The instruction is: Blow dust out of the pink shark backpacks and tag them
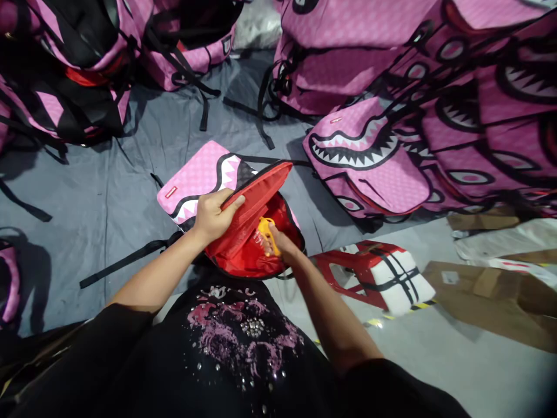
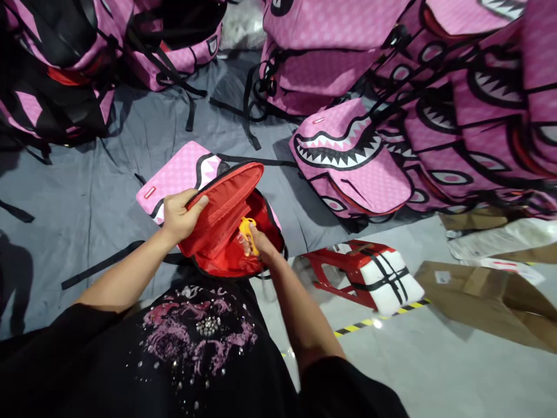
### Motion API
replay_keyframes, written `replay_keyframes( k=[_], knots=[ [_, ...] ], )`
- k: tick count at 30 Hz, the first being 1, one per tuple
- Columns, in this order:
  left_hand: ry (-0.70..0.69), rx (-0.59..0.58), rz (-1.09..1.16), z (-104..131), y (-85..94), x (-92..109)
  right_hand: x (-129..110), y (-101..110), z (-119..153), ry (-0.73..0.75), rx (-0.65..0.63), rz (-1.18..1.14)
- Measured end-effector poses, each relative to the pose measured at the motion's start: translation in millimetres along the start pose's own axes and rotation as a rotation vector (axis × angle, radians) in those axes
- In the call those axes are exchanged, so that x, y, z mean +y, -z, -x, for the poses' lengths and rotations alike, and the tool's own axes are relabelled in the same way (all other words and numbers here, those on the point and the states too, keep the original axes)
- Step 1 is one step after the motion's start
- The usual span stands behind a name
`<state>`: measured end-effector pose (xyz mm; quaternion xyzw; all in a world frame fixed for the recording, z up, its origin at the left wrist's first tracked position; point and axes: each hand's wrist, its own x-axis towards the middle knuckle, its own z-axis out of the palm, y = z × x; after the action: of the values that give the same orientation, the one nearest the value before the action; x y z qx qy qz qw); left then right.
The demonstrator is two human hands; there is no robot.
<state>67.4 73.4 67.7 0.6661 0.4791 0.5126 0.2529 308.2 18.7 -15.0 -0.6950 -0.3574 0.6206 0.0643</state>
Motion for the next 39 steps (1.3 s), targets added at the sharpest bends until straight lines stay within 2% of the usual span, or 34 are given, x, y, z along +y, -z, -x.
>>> replay_keyframes(
  k=[3,5,7,9,10,13,17,19,20,23,25,28,30,32,35,37,39],
  knots=[
    [-0.075,0.006,-0.047,-9,-0.4,-5,2,-34,-17,0.014,-0.212,-0.162],
    [-0.1,0.049,-0.075,-18,2.4,-10,10,-47,-18,0.025,-0.384,-0.347],
    [-0.1,0.082,-0.104,-28,5.5,-13,17,-52,-19,0.048,-0.508,-0.631],
    [-0.13,0.044,-0.129,-36,7.0,-14,21,-54,-23,0.07,-0.54,-0.858],
    [-0.162,0.002,-0.141,-39,7.2,-14,21,-56,-25,0.063,-0.534,-0.893],
    [-0.229,-0.088,-0.187,-44,6.2,-17,19,-62,-32,0.0,-0.551,-0.863],
    [-0.235,-0.077,-0.245,-48,5.6,-20,19,-65,-23,-0.076,-0.527,-0.788],
    [-0.277,-0.1,-0.239,-50,6.0,-19,22,-58,-8,-0.086,-0.46,-0.698],
    [-0.302,-0.111,-0.228,-50,6.2,-19,23,-53,0,-0.079,-0.38,-0.644],
    [-0.375,-0.106,-0.172,-49,6.1,-15,23,-37,17,-0.043,0.005,-0.548],
    [-0.411,-0.097,-0.142,-45,5.1,-13,16,-33,17,-0.068,0.18,-0.586],
    [-0.457,-0.107,-0.125,-40,4.4,-12,5,-40,13,-0.098,0.253,-0.653],
    [-0.455,-0.118,-0.135,-39,5.4,-13,4,-47,21,-0.059,0.31,-0.614],
    [-0.426,-0.124,-0.158,-39,6.2,-15,6,-49,40,-0.025,0.383,-0.422],
    [-0.413,-0.169,-0.173,-40,3.1,-15,-10,-41,59,0.0,0.469,0.127],
    [-0.433,-0.239,-0.156,-39,-0.2,-13,-43,-29,47,0.014,0.507,0.473],
    [-0.422,-0.28,-0.155,-37,-0.5,-12,-82,-10,18,0.061,0.483,0.686]
  ],
)
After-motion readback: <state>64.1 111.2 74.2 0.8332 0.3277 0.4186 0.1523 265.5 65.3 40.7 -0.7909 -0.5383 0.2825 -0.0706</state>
